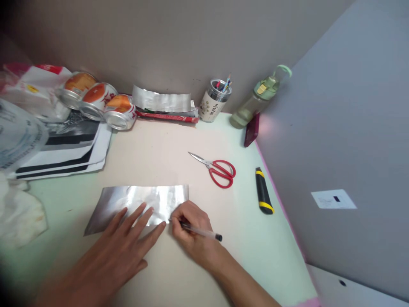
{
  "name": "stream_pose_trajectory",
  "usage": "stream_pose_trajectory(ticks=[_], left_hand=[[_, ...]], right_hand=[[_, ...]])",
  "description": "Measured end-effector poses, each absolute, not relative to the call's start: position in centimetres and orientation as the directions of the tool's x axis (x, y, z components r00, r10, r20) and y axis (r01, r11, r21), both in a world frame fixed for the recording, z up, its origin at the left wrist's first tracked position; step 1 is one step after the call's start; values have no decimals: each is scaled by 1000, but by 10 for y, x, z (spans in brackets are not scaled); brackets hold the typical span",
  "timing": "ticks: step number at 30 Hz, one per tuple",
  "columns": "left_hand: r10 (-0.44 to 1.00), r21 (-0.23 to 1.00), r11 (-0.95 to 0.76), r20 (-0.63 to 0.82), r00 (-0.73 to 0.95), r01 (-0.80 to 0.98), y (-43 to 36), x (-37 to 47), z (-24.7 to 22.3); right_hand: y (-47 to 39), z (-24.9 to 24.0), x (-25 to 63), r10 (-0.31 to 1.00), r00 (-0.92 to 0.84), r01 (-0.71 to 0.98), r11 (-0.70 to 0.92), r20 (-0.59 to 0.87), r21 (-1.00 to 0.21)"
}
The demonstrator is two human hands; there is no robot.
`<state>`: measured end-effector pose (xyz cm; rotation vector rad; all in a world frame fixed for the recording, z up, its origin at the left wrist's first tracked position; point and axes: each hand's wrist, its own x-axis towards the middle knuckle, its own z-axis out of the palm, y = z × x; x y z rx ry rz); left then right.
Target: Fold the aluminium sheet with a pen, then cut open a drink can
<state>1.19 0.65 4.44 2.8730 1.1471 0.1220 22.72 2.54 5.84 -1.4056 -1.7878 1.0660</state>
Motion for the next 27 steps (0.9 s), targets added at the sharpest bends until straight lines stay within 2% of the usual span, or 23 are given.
stream_pose_trajectory(ticks=[8, 17, 22, 27], left_hand=[[728, 113, -679, -17, 685, 725, 4, 15, 35], [716, 123, -693, -1, 698, 711, 6, 15, 39], [687, 142, -719, -4, 727, 680, 9, 13, 40], [725, 141, -671, -78, 684, 728, 9, 18, 43]], right_hand=[[25, 55, 228, 969, -248, 457, 108, -10, -883], [25, 62, 226, 965, -262, 477, 120, -11, -871], [27, 59, 230, 976, -197, 384, -9, -92, -923], [29, 59, 231, 981, -94, 257, -140, -169, -956]])
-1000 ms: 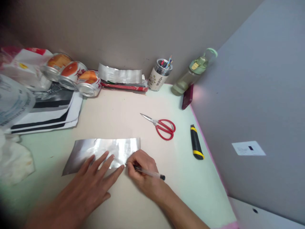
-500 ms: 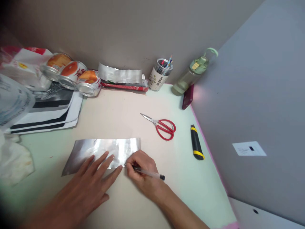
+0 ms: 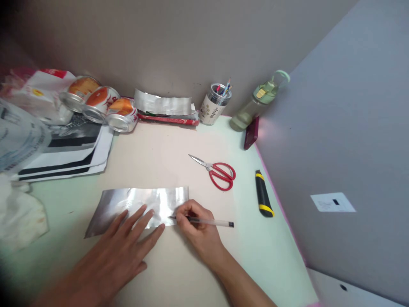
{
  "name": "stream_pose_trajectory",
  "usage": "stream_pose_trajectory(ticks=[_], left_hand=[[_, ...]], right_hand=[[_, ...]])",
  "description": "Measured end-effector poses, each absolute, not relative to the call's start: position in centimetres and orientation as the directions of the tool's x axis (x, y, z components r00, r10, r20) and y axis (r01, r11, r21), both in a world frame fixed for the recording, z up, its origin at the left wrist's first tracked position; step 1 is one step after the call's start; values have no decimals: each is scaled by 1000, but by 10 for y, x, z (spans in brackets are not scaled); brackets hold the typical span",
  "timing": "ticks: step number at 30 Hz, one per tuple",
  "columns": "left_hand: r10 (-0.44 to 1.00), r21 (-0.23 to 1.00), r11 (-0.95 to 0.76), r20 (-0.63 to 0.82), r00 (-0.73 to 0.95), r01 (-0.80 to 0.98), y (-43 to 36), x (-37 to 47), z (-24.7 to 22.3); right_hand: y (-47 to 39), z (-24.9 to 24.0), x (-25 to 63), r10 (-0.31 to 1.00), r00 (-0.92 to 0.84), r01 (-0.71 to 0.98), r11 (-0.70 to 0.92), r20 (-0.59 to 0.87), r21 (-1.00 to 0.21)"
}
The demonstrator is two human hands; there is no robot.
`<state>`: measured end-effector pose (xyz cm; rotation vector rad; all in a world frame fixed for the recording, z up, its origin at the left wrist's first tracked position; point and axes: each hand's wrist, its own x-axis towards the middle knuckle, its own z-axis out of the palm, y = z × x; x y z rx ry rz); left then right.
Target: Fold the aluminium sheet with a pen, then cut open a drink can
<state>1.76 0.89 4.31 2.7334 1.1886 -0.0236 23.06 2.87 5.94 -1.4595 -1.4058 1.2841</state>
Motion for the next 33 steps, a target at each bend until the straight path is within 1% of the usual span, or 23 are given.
stream_pose_trajectory(ticks=[3, 5, 9, 17, 23, 29, 33], left_hand=[[719, 159, -672, -98, 689, 724, 8, 16, 40], [700, 172, -694, -65, 711, 699, 8, 14, 38], [714, 142, -691, -18, 700, 709, 8, 14, 38], [704, 134, -705, 11, 710, 697, 7, 15, 39], [726, 118, -686, 33, 687, 718, 3, 14, 35], [681, 98, -732, 87, 727, 674, 4, 11, 28], [714, 101, -697, 16, 700, 710, 3, 14, 34]], right_hand=[[28, 59, 227, 984, -59, 297, -142, -167, -944], [28, 58, 225, 988, -57, 342, -115, -143, -933], [27, 56, 225, 991, -70, 394, -78, -114, -916], [25, 54, 227, 991, -94, 425, -49, -98, -904], [25, 53, 226, 992, -95, 448, -33, -84, -893], [25, 52, 225, 991, -99, 463, -33, -88, -886], [25, 53, 224, 990, -117, 473, -19, -84, -881]])
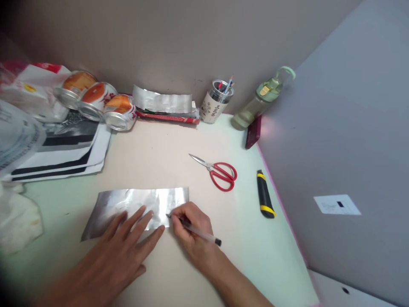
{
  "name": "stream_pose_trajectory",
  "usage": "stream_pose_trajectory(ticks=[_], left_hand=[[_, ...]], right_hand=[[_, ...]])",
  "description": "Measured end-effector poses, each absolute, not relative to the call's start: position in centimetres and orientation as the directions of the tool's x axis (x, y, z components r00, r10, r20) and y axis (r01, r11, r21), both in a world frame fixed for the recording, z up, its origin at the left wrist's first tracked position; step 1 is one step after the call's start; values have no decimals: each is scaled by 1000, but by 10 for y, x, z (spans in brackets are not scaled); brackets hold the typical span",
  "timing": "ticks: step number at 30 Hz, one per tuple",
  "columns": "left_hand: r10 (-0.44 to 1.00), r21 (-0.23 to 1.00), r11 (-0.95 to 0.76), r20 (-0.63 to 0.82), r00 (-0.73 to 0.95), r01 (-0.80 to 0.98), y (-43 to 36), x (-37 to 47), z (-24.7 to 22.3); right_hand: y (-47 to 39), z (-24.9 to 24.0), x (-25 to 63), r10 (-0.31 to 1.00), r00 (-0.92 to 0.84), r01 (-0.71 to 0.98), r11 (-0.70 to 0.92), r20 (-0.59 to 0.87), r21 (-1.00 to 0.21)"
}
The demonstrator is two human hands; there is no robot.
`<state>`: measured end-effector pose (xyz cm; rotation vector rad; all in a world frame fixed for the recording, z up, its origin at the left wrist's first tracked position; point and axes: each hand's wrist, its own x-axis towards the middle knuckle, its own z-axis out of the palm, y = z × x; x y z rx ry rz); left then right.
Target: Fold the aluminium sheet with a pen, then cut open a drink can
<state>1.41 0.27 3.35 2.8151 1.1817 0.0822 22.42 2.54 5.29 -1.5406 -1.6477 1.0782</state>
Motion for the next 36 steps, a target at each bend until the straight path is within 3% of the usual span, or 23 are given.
stream_pose_trajectory(ticks=[16, 23, 36], left_hand=[[696, 112, -716, 40, 717, 689, 5, 14, 32], [717, 128, -687, -42, 696, 716, 5, 17, 38], [718, 101, -692, -3, 696, 715, 5, 17, 37]], right_hand=[[25, 55, 224, 991, -124, 488, 13, -54, -873], [26, 51, 225, 986, -151, 479, 15, -66, -878], [27, 55, 226, 987, -151, 484, 24, -56, -875]])
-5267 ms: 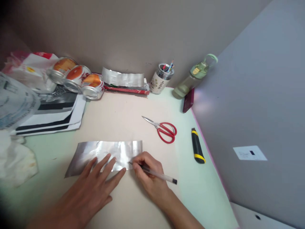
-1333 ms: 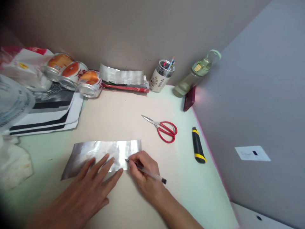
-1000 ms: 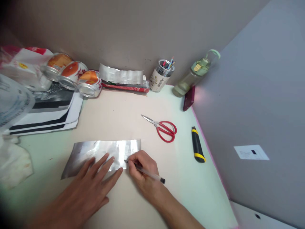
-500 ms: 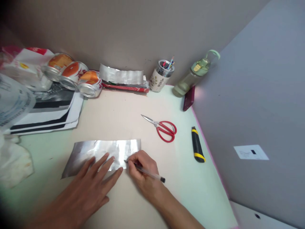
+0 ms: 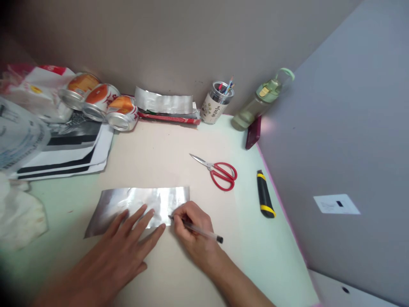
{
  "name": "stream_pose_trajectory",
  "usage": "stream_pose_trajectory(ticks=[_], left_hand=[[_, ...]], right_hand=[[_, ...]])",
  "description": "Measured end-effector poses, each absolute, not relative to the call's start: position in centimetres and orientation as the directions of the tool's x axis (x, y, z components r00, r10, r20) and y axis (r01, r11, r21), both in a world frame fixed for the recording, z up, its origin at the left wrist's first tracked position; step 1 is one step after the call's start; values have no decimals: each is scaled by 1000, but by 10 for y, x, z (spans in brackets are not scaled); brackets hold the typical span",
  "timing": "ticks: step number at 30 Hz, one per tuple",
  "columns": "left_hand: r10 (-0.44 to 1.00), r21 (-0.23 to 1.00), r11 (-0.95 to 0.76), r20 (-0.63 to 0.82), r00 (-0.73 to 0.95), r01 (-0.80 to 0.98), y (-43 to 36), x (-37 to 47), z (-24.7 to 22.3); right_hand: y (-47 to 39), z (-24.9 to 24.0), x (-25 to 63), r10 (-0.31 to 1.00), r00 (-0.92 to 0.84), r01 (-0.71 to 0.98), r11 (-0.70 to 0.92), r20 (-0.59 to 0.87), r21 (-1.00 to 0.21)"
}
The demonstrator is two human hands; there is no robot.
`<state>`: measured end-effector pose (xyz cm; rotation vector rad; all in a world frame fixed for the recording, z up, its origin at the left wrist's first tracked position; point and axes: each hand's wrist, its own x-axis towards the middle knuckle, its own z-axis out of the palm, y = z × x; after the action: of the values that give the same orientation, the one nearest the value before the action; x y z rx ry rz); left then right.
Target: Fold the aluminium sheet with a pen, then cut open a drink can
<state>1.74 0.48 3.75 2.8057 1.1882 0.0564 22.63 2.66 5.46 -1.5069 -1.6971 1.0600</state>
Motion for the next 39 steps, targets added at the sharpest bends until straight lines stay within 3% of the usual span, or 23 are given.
stream_pose_trajectory(ticks=[18, 39], left_hand=[[711, 187, -658, -167, 683, 730, 10, 19, 43], [726, 178, -647, -155, 670, 742, 7, 18, 40]], right_hand=[[26, 57, 226, 981, -188, 496, 55, -46, -867], [26, 58, 228, 973, -223, 477, 61, -54, -877]])
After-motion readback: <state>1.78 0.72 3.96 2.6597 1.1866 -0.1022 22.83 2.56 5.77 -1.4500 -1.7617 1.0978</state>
